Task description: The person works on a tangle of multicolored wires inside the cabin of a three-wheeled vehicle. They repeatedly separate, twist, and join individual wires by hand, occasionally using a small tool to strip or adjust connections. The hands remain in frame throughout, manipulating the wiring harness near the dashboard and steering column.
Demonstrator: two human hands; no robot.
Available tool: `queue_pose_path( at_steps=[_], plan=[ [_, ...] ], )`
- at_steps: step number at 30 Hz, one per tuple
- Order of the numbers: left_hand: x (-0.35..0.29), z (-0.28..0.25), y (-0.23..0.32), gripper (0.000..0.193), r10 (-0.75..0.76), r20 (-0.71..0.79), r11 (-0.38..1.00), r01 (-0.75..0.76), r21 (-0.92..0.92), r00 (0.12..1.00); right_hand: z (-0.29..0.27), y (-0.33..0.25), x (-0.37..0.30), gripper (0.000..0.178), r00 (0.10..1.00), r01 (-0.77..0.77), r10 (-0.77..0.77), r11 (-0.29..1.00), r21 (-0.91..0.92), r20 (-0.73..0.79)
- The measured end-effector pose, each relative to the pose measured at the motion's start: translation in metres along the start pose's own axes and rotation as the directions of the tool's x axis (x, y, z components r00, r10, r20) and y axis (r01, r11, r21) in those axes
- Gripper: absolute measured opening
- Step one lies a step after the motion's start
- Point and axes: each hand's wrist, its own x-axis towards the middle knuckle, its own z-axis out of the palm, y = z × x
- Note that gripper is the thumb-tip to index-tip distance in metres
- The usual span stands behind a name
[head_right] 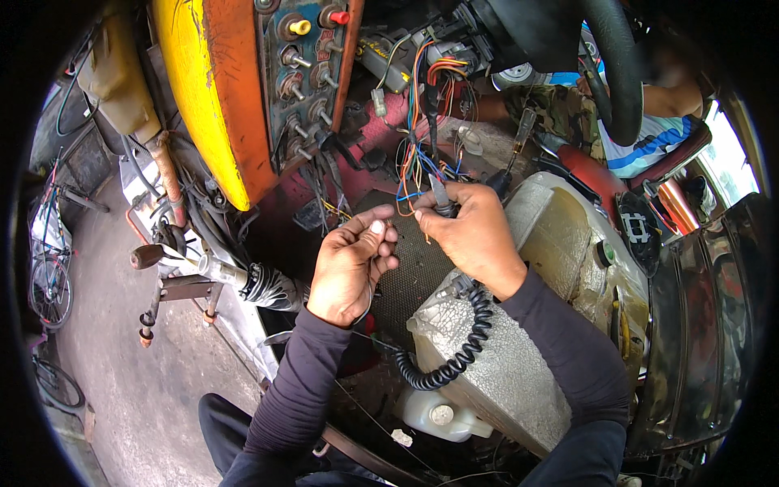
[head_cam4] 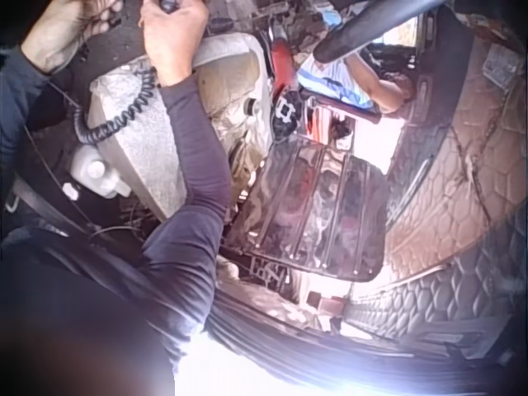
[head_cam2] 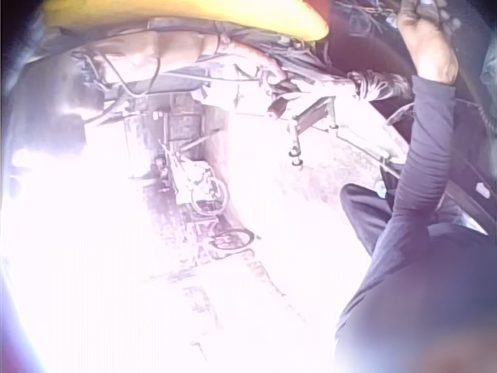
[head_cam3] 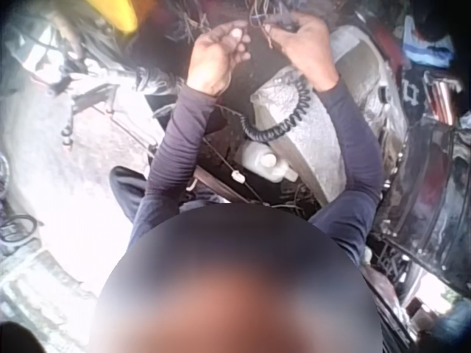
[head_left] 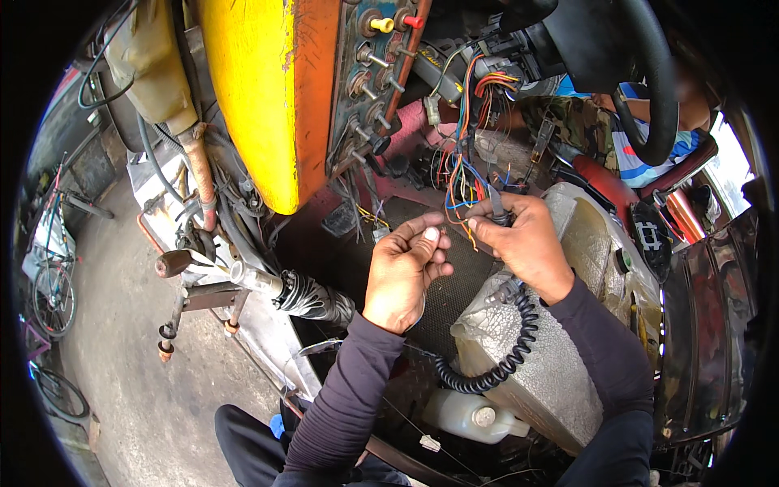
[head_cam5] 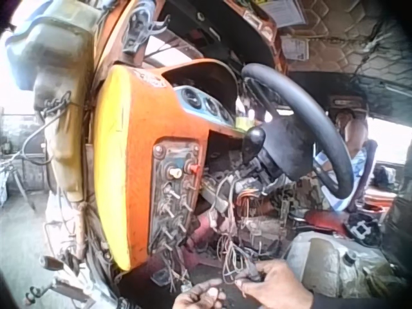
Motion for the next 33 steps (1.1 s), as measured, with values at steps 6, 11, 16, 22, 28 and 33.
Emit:
queue_pose_path(
  at_steps=[6,11,16,22,28,33],
  plan=[
    [0.003,0.002,-0.008,0.027,-0.105,0.018,0.974,0.106,-0.199,0.994,-0.004,-0.013,-0.005,0.010,0.993,-0.118,0.116,0.991,0.059,0.031],
    [0.003,0.007,-0.012,0.024,-0.126,0.056,0.946,0.136,-0.293,0.991,-0.002,-0.017,-0.009,0.017,0.979,-0.197,0.184,0.967,0.164,0.092],
    [-0.001,0.008,-0.007,0.025,-0.150,0.039,0.949,0.154,-0.274,0.988,0.000,-0.012,-0.009,0.017,0.979,-0.197,0.182,0.958,0.209,0.089],
    [0.001,0.011,-0.004,0.019,-0.138,-0.017,0.972,0.132,-0.195,0.990,0.002,-0.009,-0.009,0.017,0.983,-0.171,0.154,0.965,0.197,0.100],
    [0.002,0.019,-0.007,0.016,-0.062,-0.125,0.997,0.056,-0.052,0.990,0.015,-0.002,-0.009,0.019,0.986,0.158,-0.156,0.987,-0.040,0.053],
    [0.007,0.020,-0.002,0.016,-0.034,-0.125,0.995,0.022,-0.094,0.992,0.016,-0.005,-0.022,0.034,0.856,0.496,-0.487,0.680,-0.541,0.173]
  ],
)
